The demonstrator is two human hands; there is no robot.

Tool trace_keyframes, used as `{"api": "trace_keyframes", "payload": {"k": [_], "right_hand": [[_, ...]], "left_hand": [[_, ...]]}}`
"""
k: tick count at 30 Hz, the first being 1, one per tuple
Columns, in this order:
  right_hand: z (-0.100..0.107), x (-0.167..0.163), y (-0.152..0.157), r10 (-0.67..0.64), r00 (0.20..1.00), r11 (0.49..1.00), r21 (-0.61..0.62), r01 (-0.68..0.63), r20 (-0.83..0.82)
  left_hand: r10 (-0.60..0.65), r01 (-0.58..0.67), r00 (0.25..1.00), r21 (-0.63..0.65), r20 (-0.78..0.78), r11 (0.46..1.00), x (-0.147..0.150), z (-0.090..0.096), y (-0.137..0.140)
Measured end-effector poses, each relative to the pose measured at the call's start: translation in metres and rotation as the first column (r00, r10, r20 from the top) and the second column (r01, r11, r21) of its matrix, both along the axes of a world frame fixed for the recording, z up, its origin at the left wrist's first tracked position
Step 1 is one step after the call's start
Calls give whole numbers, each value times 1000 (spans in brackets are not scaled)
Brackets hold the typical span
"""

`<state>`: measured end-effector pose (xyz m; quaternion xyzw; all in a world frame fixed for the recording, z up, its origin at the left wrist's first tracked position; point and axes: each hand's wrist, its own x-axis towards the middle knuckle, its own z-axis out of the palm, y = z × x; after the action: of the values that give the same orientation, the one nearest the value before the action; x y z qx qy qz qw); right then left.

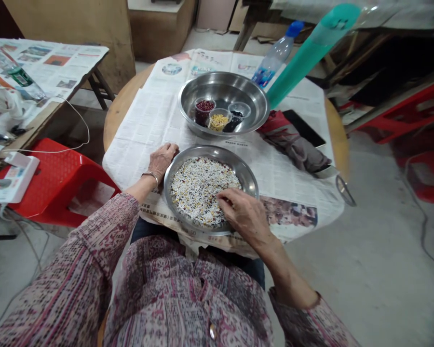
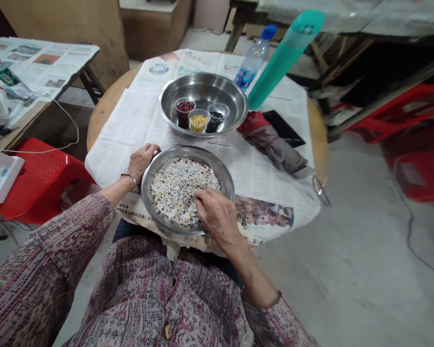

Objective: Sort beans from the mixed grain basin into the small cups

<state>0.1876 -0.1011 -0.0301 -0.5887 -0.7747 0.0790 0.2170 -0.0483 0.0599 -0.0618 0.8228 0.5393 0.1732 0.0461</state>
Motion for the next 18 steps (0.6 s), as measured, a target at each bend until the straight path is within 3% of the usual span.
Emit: {"api": "trace_keyframes", "payload": {"k": [6, 18], "right_hand": [[-1, 0, -4, -38, 998, 999, -1, 39, 51], [-3, -15, 0, 10, 998, 1000, -25, -8, 67]], "left_hand": [[9, -9, 1000, 7, 4, 1000, 0, 1, 0], [12, -12, 1000, -5, 7, 1000, 1, 3, 0]]}}
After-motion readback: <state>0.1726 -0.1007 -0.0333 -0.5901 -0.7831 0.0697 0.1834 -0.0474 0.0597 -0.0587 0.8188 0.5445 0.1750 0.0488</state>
